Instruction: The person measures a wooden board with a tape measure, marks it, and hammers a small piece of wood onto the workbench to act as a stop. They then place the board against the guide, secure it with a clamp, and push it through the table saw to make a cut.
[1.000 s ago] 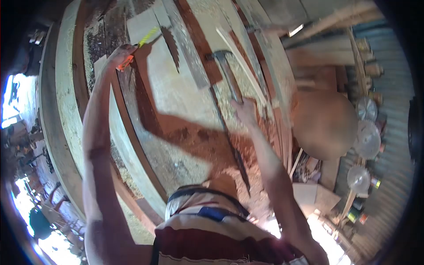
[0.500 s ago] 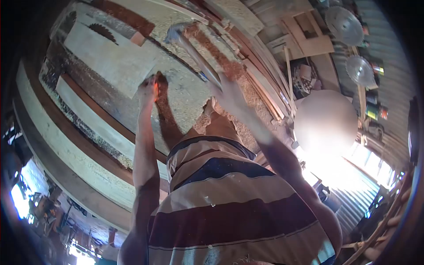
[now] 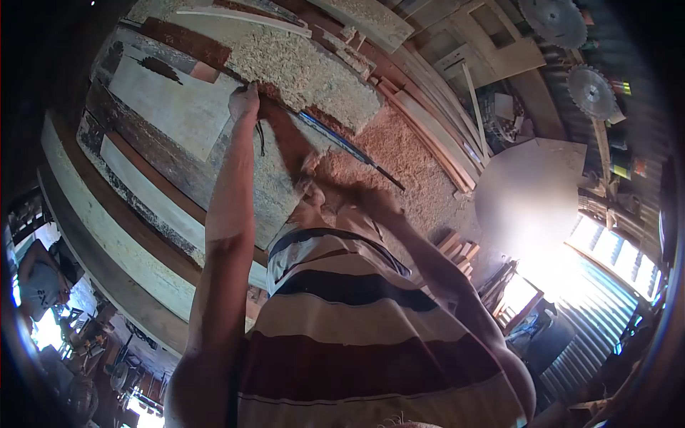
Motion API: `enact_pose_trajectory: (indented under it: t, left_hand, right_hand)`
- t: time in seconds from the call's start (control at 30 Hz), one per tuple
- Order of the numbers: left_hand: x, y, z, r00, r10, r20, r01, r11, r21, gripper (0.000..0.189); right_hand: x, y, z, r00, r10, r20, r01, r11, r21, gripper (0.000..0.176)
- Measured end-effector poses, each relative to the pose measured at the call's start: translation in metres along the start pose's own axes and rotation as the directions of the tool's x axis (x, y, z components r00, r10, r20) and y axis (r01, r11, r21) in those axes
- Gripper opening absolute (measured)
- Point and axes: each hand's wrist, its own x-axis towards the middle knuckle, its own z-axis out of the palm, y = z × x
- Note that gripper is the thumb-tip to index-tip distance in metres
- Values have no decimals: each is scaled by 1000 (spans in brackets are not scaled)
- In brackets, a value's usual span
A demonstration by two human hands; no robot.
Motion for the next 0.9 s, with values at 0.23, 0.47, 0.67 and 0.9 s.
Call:
enact_pose_trajectory:
  t: [0.23,0.47,0.67,0.9]
  left_hand:
    - [-19,16,-3,994,-96,55,101,990,-100,49]
    - [-17,25,1,1000,-11,-12,13,993,116,48]
    - [-91,64,-140,996,87,-33,-82,986,145,60]
    - [-213,18,-219,951,259,169,-261,965,-10,81]
  right_hand:
    - [-6,7,32,993,-65,-99,80,984,158,41]
    - [50,56,97,886,-285,-366,291,956,-41,42]
    - [90,-66,37,955,-252,-157,231,963,-138,49]
    - [111,-172,24,757,-590,-281,632,770,85,38]
